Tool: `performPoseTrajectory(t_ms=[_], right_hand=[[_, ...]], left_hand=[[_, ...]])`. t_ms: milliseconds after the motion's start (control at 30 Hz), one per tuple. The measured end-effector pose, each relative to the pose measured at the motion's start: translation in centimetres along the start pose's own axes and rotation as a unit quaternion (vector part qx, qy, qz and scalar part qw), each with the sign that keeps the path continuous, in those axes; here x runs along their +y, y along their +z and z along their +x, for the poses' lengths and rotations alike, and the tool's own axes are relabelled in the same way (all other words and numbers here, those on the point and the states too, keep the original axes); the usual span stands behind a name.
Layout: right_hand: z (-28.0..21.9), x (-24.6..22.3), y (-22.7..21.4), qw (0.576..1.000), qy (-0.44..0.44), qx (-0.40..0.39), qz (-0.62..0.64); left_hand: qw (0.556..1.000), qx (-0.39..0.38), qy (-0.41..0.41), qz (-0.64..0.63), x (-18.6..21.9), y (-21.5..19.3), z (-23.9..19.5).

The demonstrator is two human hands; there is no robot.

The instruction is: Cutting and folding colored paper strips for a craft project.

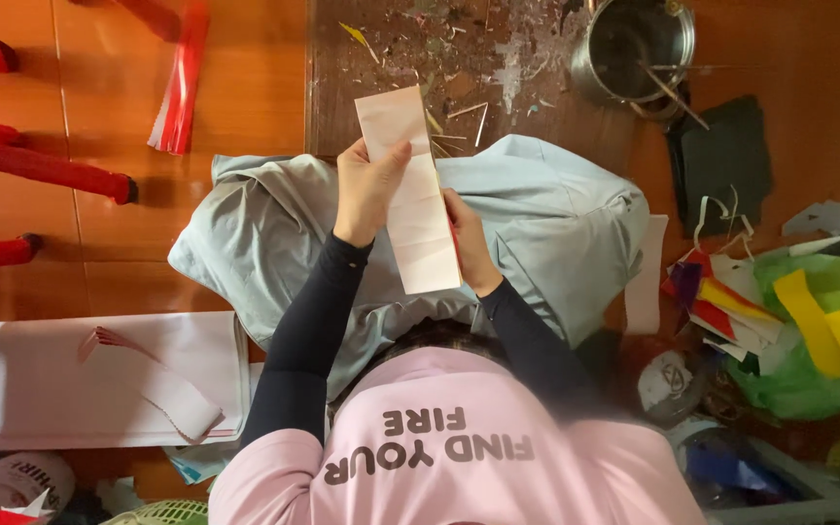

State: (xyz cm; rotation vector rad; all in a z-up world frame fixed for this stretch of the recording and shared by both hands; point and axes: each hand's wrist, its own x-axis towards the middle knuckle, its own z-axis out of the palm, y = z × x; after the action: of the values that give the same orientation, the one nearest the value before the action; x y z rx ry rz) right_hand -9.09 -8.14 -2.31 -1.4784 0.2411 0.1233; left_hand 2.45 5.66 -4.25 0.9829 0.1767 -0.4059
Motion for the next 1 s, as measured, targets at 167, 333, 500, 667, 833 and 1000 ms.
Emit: performPoseTrajectory(t_ms=[167, 333, 500, 667, 833, 1000], right_hand=[[0.9, 2.0, -1.1, 0.999, 0.037, -0.006, -0.017], [0.4, 1.3, -1.5, 0.991, 0.045, -0.120, 0.047], [-0.7, -0.5, -1.0, 0.984, 0.041, -0.118, -0.123], [-1.1, -0.7, -1.0, 0.981, 0.114, -0.097, -0.122], [-1.2, -0.8, -1.2, 0.980, -0.039, -0.132, -0.147], [-1.2, -0.4, -1.2, 0.980, 0.002, -0.098, -0.175]], left_hand=[[1.000, 0.002, -0.004, -0.021, -0.7, -1.7, 1.3], [0.998, 0.012, 0.023, -0.054, 0.1, -2.7, 2.0], [0.998, 0.026, 0.039, -0.047, 0.9, -3.1, 2.2], [0.997, 0.039, 0.056, -0.036, 1.2, -3.4, 2.2], [0.995, 0.056, 0.081, -0.009, 1.8, -3.7, 2.4], [0.993, 0.060, 0.098, -0.010, 1.8, -4.0, 2.5]])
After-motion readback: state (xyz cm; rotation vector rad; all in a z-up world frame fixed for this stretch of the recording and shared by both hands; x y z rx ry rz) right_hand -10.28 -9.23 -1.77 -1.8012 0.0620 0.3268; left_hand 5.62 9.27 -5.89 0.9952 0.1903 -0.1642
